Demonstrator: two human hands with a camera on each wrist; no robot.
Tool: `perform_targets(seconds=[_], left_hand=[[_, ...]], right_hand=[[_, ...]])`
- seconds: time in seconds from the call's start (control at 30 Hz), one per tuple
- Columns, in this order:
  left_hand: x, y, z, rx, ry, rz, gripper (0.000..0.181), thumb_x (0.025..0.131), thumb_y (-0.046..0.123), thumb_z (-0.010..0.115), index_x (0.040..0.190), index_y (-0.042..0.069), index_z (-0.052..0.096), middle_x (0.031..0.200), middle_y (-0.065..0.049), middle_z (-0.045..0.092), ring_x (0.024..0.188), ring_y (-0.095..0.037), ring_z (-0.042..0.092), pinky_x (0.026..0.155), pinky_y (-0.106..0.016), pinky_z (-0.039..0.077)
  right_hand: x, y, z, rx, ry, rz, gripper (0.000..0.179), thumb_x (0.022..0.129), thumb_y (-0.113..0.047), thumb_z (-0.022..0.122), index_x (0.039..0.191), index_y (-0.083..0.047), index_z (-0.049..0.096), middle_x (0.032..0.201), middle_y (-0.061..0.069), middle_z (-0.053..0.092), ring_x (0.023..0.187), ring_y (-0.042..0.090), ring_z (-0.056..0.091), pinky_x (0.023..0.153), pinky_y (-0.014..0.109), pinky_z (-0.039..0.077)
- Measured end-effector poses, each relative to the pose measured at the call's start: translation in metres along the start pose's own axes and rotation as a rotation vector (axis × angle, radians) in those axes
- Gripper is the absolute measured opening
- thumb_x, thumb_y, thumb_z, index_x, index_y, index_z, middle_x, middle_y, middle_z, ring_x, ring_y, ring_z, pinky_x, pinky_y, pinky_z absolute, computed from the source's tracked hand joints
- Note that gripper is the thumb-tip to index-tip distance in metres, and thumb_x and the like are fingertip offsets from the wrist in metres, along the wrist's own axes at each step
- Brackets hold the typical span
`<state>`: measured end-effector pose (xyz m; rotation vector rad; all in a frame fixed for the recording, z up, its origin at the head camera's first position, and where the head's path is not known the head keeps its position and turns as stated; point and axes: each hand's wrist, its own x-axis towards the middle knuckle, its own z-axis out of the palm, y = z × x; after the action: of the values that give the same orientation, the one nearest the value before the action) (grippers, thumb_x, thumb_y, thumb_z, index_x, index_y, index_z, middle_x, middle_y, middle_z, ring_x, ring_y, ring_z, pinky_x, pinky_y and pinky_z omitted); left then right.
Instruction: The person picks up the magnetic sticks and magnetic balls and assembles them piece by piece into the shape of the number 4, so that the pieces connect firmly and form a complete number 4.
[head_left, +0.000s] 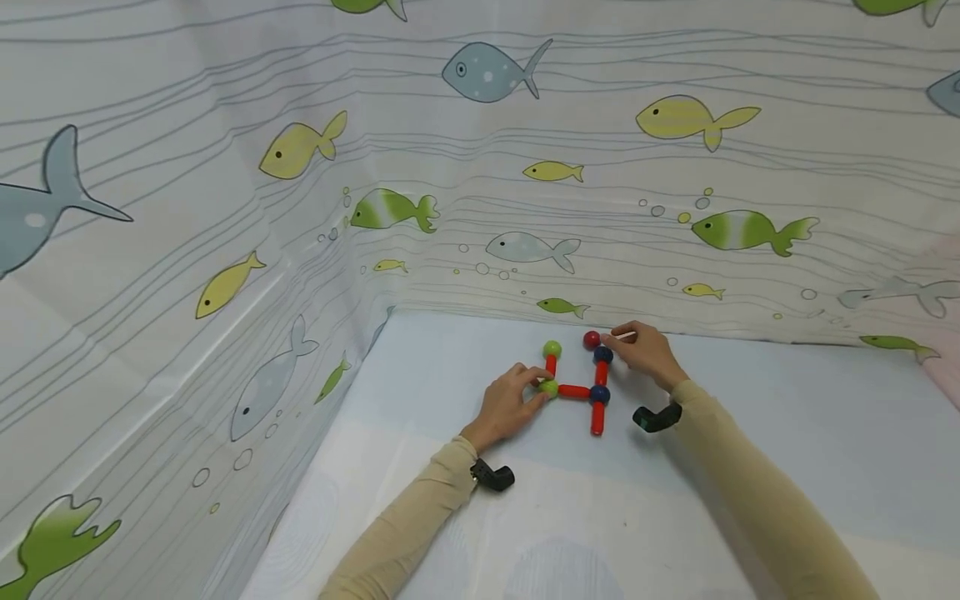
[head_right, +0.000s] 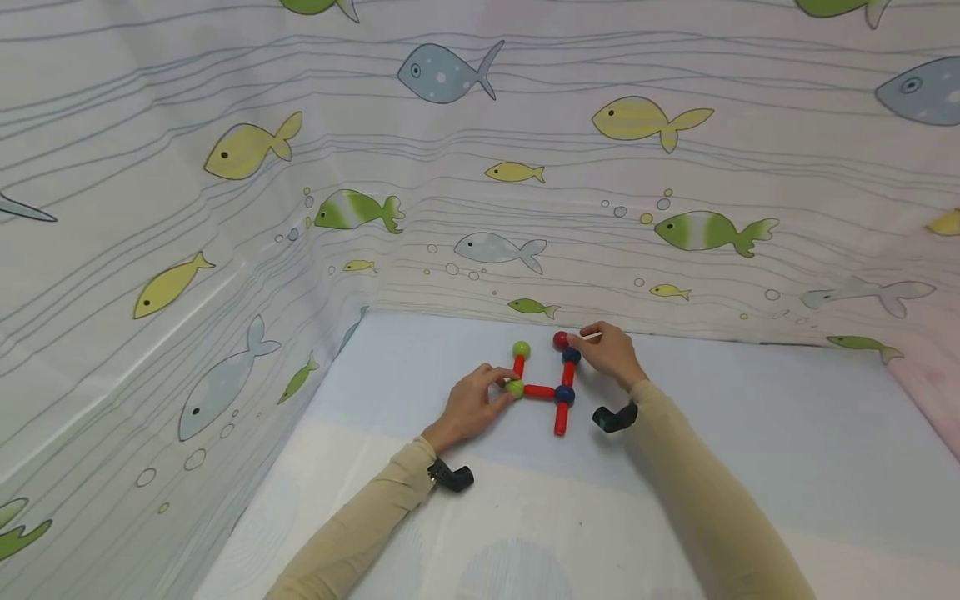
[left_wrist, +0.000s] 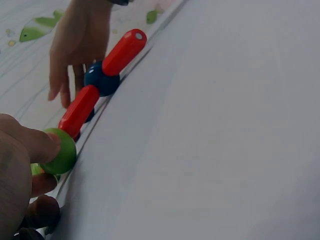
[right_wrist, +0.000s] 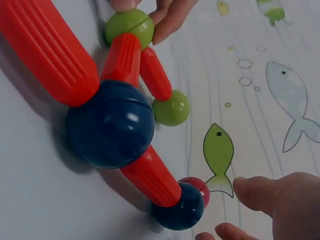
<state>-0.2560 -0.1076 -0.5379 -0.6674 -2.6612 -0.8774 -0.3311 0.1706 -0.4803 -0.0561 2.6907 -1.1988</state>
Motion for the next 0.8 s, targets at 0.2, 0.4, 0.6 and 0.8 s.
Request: perform_targets(seconds=[0.2, 0.4, 0.6, 0.8], left_hand=[[0.000, -0.002, 0.001, 0.007, 0.011, 0.017, 0.027, 0.098, 0.025, 0.078, 0.123, 0.018, 0.073, 0.101, -0.005, 0.070, 0.087, -0.019, 0.069, 0.069, -0.026, 0.050], [0.001, -0.003, 0.002, 0.014, 0.002, 0.010, 0.027, 0.098, 0.025, 0.078, 0.124, 0.019, 0.073, 0.102, -0.004, 0.069, 0.087, -0.019, 0.069, 0.068, -0.026, 0.049], [0.001, -0.002, 0.002, 0.027, -0.020, -0.015, 0.027, 0.099, 0.027, 0.077, 0.125, 0.021, 0.073, 0.103, -0.004, 0.069, 0.087, -0.017, 0.069, 0.068, -0.023, 0.046], [0.001, -0.002, 0.001, 0.019, -0.008, -0.002, 0.028, 0.098, 0.026, 0.078, 0.125, 0.020, 0.073, 0.103, -0.005, 0.070, 0.087, -0.019, 0.070, 0.069, -0.026, 0.049]], right_hand=[[0.019, -0.003, 0.008, -0.026, -0.093, 0.006, 0.068, 0.104, -0.048, 0.063, 0.153, -0.004, 0.048, 0.148, 0.030, 0.055, 0.126, 0.043, 0.059, 0.106, 0.055, 0.051], [0.030, -0.007, 0.013, -0.068, -0.137, 0.005, 0.068, 0.105, -0.044, 0.062, 0.157, -0.005, 0.043, 0.150, 0.031, 0.051, 0.130, 0.045, 0.055, 0.109, 0.055, 0.049], [0.037, -0.009, 0.016, -0.117, -0.162, -0.040, 0.061, 0.106, -0.041, 0.061, 0.152, -0.002, 0.050, 0.149, 0.030, 0.051, 0.131, 0.046, 0.053, 0.110, 0.055, 0.048], [0.040, -0.007, 0.020, -0.140, -0.150, -0.051, 0.055, 0.106, -0.039, 0.061, 0.146, -0.002, 0.056, 0.144, 0.029, 0.056, 0.126, 0.044, 0.056, 0.106, 0.053, 0.049]])
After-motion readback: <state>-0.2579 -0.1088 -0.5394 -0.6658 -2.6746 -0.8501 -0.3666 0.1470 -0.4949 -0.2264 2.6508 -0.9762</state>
